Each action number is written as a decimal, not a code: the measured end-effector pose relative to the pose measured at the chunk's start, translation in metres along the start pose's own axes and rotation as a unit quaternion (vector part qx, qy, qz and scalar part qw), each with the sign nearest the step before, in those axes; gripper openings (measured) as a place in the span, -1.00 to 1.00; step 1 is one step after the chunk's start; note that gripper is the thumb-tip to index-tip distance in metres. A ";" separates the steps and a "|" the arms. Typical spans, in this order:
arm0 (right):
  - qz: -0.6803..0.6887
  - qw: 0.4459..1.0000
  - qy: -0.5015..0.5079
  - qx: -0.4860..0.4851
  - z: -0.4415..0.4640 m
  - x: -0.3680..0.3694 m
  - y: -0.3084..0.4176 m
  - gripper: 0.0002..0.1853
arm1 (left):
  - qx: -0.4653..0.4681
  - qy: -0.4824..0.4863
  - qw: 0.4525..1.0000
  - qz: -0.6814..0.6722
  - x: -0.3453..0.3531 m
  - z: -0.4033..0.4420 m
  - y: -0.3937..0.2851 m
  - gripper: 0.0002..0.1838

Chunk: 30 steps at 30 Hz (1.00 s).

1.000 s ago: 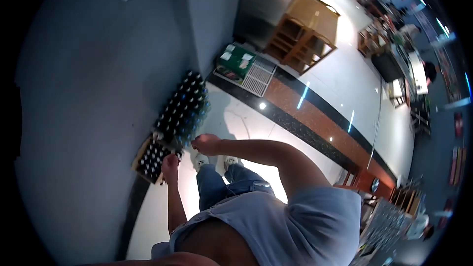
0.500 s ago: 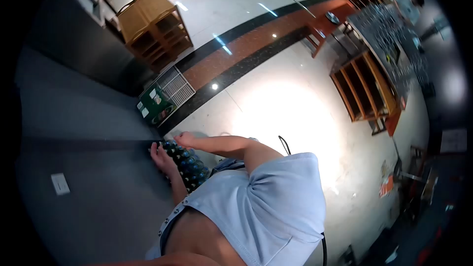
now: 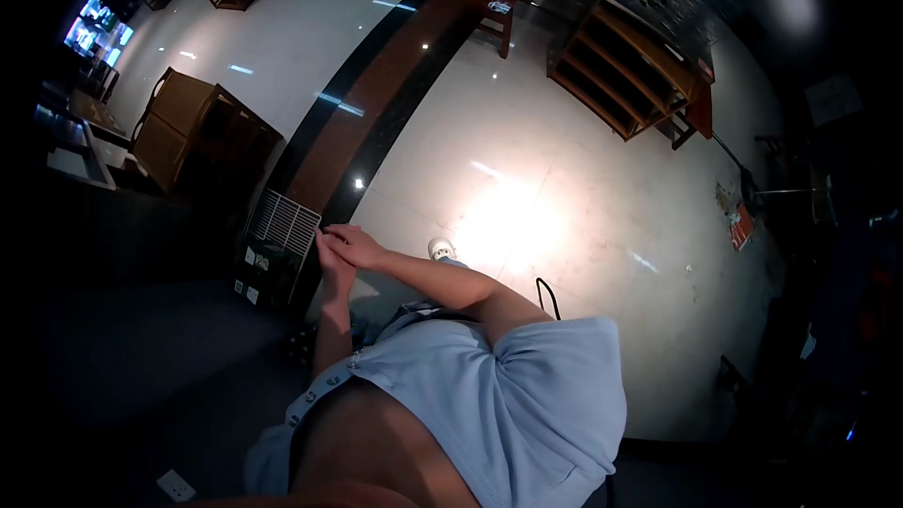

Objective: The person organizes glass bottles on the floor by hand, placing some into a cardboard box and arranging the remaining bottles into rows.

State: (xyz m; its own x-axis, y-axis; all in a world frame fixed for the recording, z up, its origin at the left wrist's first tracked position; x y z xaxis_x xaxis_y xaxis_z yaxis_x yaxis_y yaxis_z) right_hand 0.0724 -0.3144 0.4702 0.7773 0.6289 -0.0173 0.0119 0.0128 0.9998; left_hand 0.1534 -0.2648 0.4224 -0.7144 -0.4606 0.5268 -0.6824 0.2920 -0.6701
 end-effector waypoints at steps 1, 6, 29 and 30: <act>0.053 0.999 0.013 -0.004 0.002 -0.019 0.005 -0.44 | 0.004 0.053 0.999 0.009 0.025 0.001 -0.015 -0.23; 0.072 0.983 -0.098 0.138 0.029 -0.085 -0.043 -0.36 | 0.116 -0.016 0.979 0.166 0.130 0.001 -0.045 -0.22; 0.034 0.728 0.370 -0.576 0.300 -0.212 0.507 0.06 | 0.007 -0.537 0.771 0.342 -0.154 0.066 -0.057 -0.63; 0.044 0.716 0.378 -0.585 0.320 -0.203 0.513 0.06 | -0.007 -0.557 0.767 0.318 -0.174 0.066 -0.051 -0.64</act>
Point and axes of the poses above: each hand's wrist, its own z-axis towards the middle knuckle, its own x-axis out of the palm, y = z × x, the point moved 3 cm from there along z, towards the middle knuckle, and after that the axes turned 14 degrees about z, right-handed, at the moved point
